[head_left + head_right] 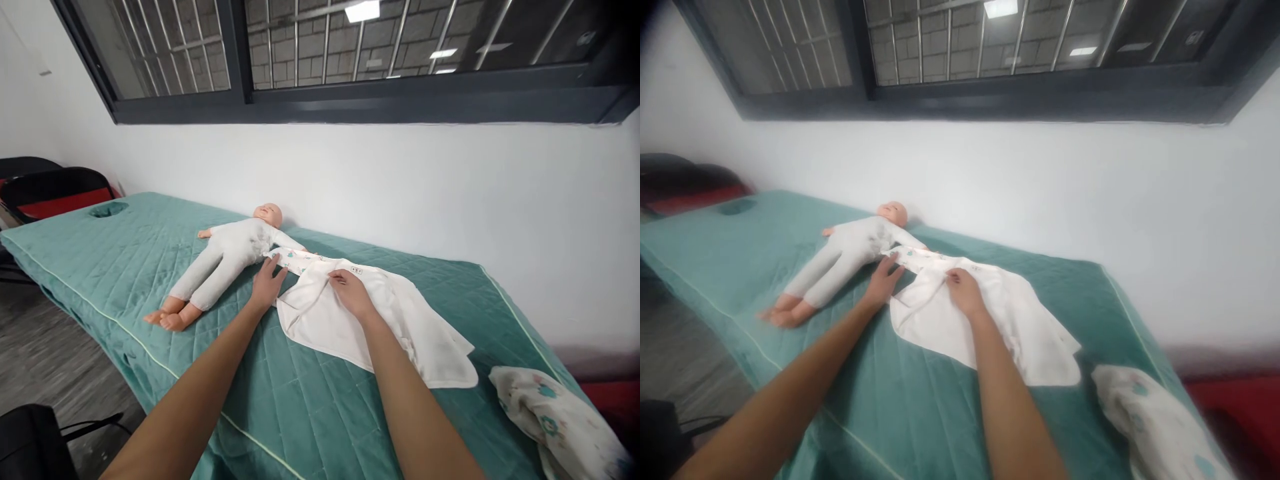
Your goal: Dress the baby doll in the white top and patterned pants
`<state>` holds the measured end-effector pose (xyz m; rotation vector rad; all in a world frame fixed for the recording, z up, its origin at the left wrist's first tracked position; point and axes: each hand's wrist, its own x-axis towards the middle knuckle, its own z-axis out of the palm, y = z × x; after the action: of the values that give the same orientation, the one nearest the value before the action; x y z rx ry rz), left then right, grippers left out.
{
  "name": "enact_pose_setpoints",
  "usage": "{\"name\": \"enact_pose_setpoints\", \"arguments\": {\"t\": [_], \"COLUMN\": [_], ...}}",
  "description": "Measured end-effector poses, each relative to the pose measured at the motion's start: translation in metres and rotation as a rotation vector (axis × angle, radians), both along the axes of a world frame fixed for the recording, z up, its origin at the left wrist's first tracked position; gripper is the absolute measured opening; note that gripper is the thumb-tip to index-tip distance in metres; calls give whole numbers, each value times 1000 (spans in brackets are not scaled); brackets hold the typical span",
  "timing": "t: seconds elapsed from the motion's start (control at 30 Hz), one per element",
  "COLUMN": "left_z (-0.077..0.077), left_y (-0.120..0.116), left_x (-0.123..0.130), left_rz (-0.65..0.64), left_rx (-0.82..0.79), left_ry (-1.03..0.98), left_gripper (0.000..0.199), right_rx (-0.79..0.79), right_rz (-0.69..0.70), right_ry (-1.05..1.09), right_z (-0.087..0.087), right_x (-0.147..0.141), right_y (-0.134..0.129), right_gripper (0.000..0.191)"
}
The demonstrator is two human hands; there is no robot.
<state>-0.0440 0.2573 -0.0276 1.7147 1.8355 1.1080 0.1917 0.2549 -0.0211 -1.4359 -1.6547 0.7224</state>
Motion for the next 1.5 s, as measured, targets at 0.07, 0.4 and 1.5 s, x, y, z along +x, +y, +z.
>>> {"name": "enact_pose_setpoints", "arguments": {"t": [0.07,0.4,1.5], "left_z": [-3,-21,-9], "left_y": [7,15,5], "left_x": [-3,-12,-12], "left_rz": [-10,148,209], "left_rx": [58,315,139], "left_ry": [-28,-81,65], "left_gripper": [56,41,26], "right_rx": [9,78,-183], "right_rz": [3,20,220], "right_ry": [-24,-353,153], "right_z": [0,12,71], "right_x": [0,3,175], "right_y": [0,-19,-101], "right_gripper": [19,41,34]}}
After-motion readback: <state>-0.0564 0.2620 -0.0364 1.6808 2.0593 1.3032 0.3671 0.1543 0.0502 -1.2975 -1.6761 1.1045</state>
